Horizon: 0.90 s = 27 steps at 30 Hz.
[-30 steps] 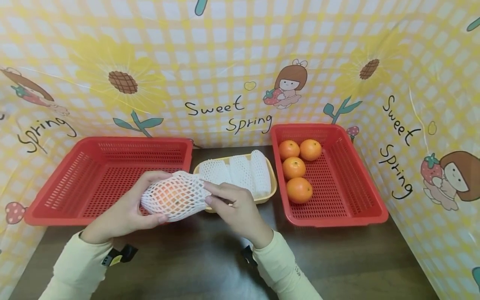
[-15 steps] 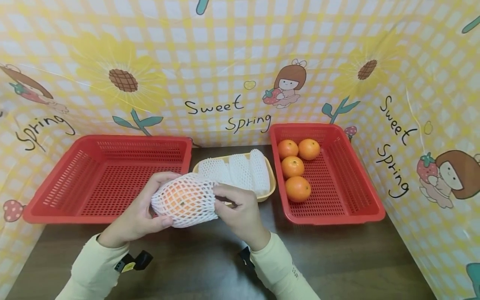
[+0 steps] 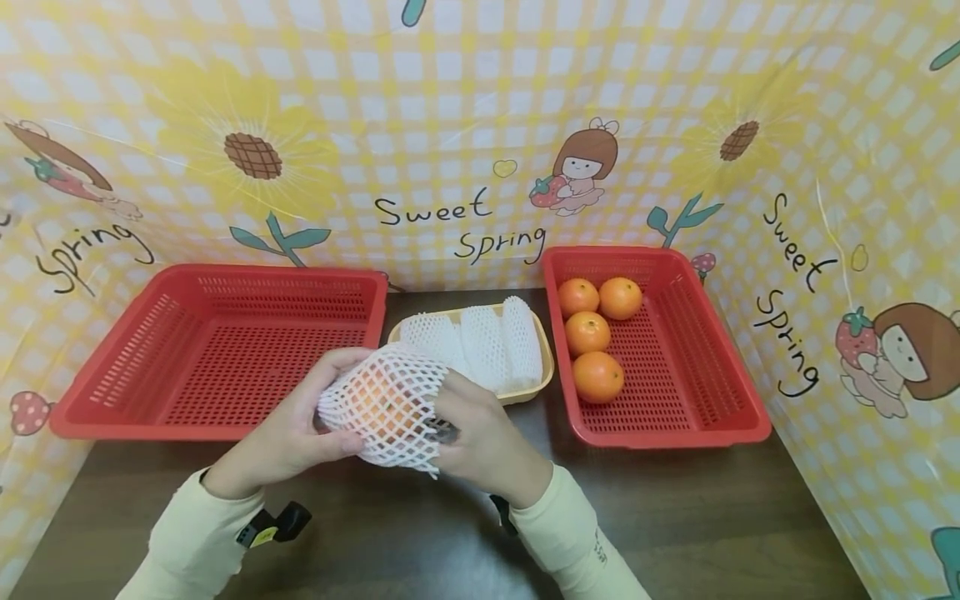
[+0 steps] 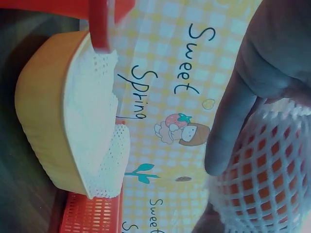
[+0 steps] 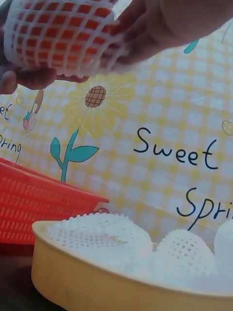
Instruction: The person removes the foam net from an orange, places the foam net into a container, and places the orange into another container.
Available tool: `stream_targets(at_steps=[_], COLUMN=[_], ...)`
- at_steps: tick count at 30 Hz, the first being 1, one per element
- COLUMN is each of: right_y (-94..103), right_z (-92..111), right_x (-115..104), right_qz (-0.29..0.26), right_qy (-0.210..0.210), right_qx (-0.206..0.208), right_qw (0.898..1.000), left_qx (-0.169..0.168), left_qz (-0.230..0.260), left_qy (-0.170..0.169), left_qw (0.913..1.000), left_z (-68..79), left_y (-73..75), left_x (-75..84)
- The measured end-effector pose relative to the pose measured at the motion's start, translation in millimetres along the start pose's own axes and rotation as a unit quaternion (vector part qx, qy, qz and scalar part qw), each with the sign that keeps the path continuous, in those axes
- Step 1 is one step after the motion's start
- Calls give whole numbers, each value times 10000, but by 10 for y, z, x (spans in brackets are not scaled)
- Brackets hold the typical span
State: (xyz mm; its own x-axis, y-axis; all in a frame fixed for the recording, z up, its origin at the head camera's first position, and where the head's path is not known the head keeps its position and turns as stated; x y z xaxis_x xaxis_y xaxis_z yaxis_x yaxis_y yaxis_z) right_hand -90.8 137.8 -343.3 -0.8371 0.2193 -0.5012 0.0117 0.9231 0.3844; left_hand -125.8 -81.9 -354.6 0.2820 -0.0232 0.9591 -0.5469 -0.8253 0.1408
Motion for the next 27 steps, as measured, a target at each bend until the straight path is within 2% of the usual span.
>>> stream_targets(at_steps=[4,7,10,17,24,27], right_y=[2,8,30,60,83,139], right_z=[18,26,27,23,12,-1], right_x=[1,8,21,52,82,104], right_qz=[517,780,909,718,197,-215], right_qy=[-528,-644,-706,-1159,-1429,-1741], right_qx=[-569,-634,-513,-298,9,217], right_qw=[9956,9929,9920,9902,9895,9843], left_qx=[-179,-226,-143,497,1300,1540], left_qz=[233,377,333,77,-387,-529], left_qy=[92,153,122,-204,-127,3], left_qw=[9995,9989,9993,9985,9907,9867], left_z=[9,23,25,28,27,32], left_y=[-50,-71,-78,-67,-40,18], left_x=[-18,-43,-52,-33,-54,-68])
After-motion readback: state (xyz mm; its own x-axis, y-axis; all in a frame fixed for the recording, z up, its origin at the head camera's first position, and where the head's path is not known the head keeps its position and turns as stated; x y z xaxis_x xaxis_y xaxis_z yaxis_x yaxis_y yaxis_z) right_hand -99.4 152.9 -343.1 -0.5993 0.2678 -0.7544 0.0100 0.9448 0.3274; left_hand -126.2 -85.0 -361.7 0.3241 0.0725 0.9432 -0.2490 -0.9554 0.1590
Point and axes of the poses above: each hand's wrist, its own z-axis away from the middle knuckle, its own y-axis out of the back of the hand, x = y × z, the point moved 3 cm from there along -z, towards the middle knuckle, and after that the axes turned 8 degrees about x, right-handed, at the moved point
